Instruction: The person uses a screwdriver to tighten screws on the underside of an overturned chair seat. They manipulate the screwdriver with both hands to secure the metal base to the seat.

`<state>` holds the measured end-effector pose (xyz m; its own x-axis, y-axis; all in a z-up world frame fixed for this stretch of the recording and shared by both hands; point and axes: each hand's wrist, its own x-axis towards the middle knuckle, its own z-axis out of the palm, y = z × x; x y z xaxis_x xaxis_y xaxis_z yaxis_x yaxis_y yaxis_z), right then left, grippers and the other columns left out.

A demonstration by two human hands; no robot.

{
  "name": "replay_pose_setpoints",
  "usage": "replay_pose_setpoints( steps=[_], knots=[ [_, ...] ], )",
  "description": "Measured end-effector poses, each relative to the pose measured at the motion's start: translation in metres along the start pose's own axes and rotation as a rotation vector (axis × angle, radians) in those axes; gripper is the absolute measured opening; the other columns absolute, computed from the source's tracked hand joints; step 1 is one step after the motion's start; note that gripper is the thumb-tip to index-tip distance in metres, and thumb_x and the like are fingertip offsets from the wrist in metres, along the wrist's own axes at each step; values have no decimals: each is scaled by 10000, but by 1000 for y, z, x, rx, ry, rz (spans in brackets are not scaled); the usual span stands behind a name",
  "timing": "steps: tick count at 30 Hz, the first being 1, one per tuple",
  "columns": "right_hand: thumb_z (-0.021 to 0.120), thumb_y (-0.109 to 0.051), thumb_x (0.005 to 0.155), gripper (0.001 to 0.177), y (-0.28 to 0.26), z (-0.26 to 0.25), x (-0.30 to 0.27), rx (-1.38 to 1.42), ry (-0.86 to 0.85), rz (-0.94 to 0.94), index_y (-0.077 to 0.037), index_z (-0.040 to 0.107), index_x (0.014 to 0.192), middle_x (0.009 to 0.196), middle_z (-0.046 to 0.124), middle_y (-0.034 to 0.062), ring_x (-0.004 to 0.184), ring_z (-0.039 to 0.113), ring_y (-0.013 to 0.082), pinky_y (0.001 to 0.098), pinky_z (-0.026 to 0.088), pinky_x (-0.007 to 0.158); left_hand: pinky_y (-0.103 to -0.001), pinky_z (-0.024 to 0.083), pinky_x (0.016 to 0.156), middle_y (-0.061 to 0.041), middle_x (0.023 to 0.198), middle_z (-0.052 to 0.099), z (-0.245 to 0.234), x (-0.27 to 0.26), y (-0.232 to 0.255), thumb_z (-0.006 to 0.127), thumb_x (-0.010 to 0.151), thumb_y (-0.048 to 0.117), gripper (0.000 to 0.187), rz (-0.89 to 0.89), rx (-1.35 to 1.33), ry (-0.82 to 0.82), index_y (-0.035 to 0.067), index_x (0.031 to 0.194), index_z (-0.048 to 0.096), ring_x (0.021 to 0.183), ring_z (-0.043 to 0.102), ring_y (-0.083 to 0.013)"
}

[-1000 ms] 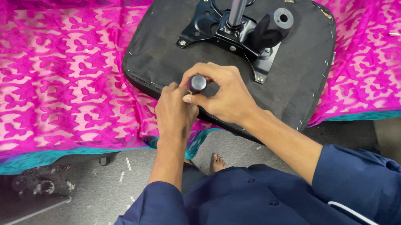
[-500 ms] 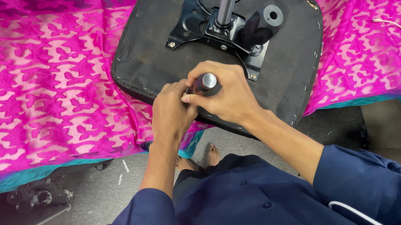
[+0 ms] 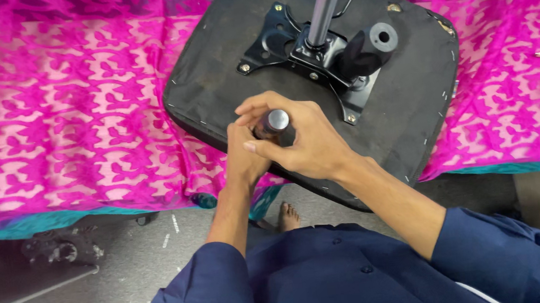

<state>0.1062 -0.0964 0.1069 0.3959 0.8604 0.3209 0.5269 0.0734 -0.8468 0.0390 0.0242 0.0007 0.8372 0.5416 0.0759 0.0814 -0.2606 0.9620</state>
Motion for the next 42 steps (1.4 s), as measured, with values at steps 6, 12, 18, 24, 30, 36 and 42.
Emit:
replay_pose_setpoints(
  steps=[6, 12, 18, 24, 30, 36, 42],
  knots=[
    [694, -21, 937, 511, 0, -5, -7, 174, 22, 44, -74, 509, 1411, 1201, 758, 75, 1060, 709, 146, 318, 559, 995, -316, 548, 702, -73, 849, 762, -5, 6, 6, 687, 781, 123, 252, 15, -43, -76, 29, 1007, 744, 807, 697, -137],
    [729, -69, 983, 321, 2, -1, -9, 147, 71, 38, -58, 595, 1275, 1149, 761, 81, 1054, 742, 141, 310, 620, 953, -333, 541, 681, -130, 819, 779, -5, 5, 12, 677, 835, 151, 196, 30, 15, -43, 2, 939, 750, 771, 744, -159],
    [825, -172, 923, 302, 6, 2, -8, 4, 168, 40, -56, 607, 1095, 931, 749, 54, 872, 771, 138, 282, 634, 796, -369, 511, 572, -167, 675, 724, 0, 8, 8, 749, 853, 217, 260, 44, 123, -26, -41, 821, 729, 578, 691, -193],
    [829, -200, 919, 319, 1, -2, -1, -58, 138, 31, -67, 599, 1096, 956, 765, 57, 915, 788, 140, 284, 621, 812, -363, 493, 535, -133, 619, 694, -1, 10, 10, 734, 870, 224, 274, -37, 66, -43, -43, 816, 711, 564, 643, -154],
    [666, -117, 931, 386, -7, -5, -2, 205, 71, 51, -78, 536, 1292, 1182, 698, 86, 1149, 683, 166, 324, 574, 971, -349, 498, 550, -111, 662, 718, -2, 8, 12, 700, 865, 183, 207, -47, -9, -24, -17, 839, 745, 611, 658, -163],
    [795, -141, 929, 326, 1, -6, -3, 77, 69, 56, -57, 625, 1193, 1040, 750, 59, 1002, 774, 160, 330, 655, 932, -457, 520, 790, -168, 939, 729, 3, -9, 10, 723, 861, 176, 195, 69, 355, 119, 12, 967, 740, 956, 664, -354],
    [823, -170, 909, 319, 6, -2, 0, 53, 136, -2, -45, 612, 1113, 1013, 722, 37, 936, 746, 134, 299, 647, 892, -524, 320, 1201, -118, 1311, 658, -20, -16, -8, 674, 890, 138, 392, 259, 565, 152, 63, 1272, 620, 1385, 512, -334]
  ],
)
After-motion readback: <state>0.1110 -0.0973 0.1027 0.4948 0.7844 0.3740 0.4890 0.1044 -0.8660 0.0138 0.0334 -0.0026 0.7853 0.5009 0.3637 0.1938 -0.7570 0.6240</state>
